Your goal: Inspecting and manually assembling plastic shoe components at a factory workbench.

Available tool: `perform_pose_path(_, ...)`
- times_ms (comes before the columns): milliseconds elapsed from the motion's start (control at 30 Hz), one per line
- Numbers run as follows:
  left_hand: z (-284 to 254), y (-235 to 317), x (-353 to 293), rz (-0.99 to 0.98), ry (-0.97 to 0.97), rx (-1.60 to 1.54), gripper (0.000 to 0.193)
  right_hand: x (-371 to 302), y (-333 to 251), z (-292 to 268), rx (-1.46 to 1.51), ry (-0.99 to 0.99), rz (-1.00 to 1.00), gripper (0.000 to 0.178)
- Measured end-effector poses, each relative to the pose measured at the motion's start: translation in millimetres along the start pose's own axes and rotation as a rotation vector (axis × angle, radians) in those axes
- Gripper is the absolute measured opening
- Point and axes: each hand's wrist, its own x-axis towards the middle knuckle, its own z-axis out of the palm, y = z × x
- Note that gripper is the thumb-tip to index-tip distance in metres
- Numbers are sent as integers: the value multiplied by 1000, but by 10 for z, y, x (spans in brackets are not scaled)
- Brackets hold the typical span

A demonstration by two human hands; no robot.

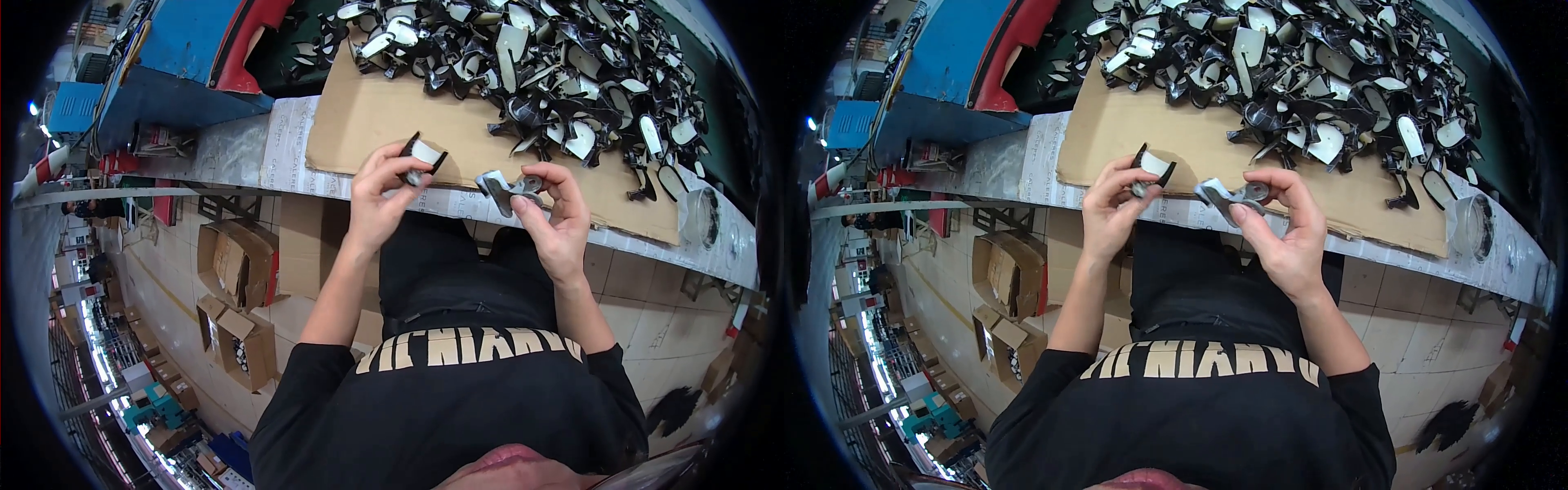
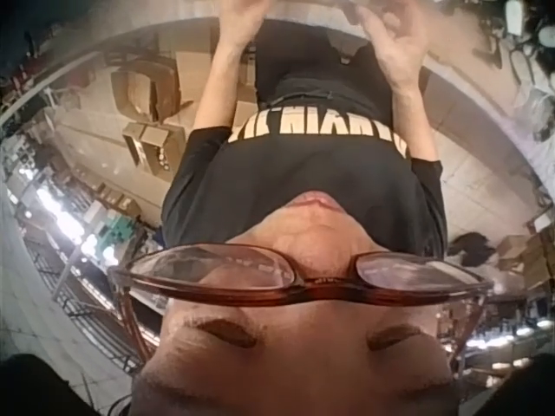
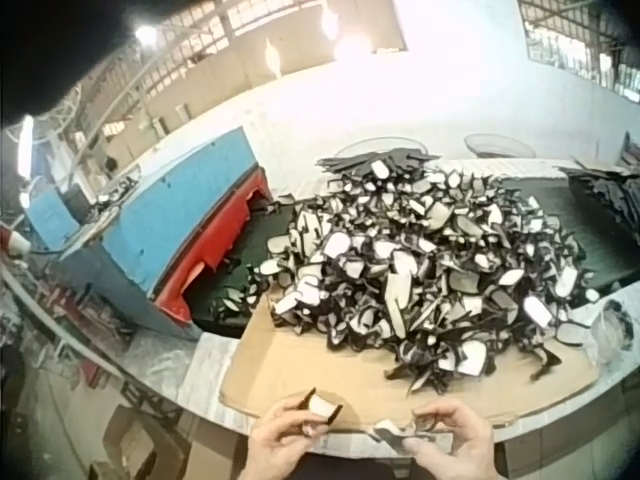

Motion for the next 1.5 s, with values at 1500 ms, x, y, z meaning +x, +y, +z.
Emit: perform_pose_path(1500, 129, 294, -351, -258, -44, -399, 57, -7, -111, 213, -439, -21, -346, 37)
